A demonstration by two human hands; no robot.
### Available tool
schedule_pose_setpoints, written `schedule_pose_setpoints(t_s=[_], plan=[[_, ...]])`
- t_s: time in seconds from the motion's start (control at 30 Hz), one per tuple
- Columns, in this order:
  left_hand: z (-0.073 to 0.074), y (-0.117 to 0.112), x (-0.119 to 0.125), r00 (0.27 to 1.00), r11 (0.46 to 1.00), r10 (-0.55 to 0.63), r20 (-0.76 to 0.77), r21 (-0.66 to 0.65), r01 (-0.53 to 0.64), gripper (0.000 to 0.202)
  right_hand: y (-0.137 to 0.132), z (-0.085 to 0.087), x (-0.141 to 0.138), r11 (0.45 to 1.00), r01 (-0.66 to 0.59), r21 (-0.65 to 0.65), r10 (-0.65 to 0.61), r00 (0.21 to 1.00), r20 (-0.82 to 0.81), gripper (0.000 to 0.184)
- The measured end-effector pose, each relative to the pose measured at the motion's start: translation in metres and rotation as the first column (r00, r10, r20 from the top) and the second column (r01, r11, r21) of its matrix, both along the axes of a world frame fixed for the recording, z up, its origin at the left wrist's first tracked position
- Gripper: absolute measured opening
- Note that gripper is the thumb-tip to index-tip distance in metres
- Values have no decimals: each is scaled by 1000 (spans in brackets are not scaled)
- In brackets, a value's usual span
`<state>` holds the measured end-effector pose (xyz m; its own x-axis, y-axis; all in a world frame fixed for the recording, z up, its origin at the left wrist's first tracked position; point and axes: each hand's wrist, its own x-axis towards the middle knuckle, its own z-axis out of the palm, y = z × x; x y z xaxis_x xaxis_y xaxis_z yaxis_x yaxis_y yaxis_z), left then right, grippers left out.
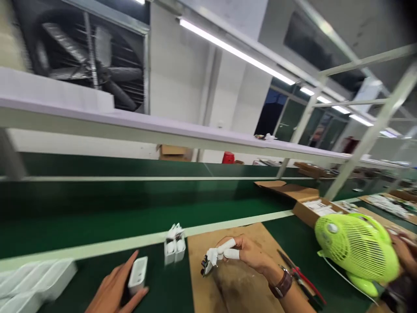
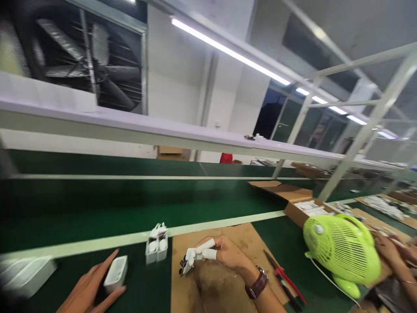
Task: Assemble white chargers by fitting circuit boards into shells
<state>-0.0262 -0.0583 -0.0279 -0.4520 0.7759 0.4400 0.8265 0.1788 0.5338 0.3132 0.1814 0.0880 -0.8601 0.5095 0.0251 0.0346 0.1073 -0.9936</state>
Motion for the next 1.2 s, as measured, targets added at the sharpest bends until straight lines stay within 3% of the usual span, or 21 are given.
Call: schedule_pose_setpoints(t_s=[0.07,0.2,0.3,0.4,0.47,0.6,0.67,0.77,0.83,0.93,1.07,1.2], plan=[[2,-27,-2,994,993,-58,95,-95,67,74,-38,-11,-40,990,-126,67,126,992,5,37],[20,-44,-3,978,986,-53,204,-142,83,77,-88,-33,-94,925,-266,271,262,964,52,35],[28,-50,-1,968,987,-62,244,-131,97,76,-95,-36,-99,860,-277,428,233,960,152,19],[28,-53,0,962,984,-63,266,-143,104,78,-98,-31,-92,760,-211,614,117,975,190,25],[28,-53,0,962,981,-70,265,-154,114,78,-103,-32,-92,717,-181,673,100,982,158,33],[28,-53,-3,958,979,-102,269,-146,145,77,-117,-56,-106,576,-201,792,102,979,175,64],[30,-55,-3,951,974,-115,288,-154,165,80,-121,-73,-113,515,-204,833,85,979,187,69],[35,-58,-4,936,965,-115,333,-187,185,86,-125,-90,-117,511,-133,849,63,991,117,65],[40,-60,-4,927,958,-111,358,-210,196,92,-128,-90,-115,531,-53,846,46,998,33,65],[41,-61,-7,916,952,-131,378,-211,223,102,-131,-78,-110,544,61,837,14,997,-82,66],[34,-60,-6,896,963,-147,418,-146,226,92,-133,-57,-104,555,160,816,-14,983,-184,63],[29,-53,7,899,960,-238,368,-48,274,88,-138,-55,-103,509,232,829,5,962,-272,69]])
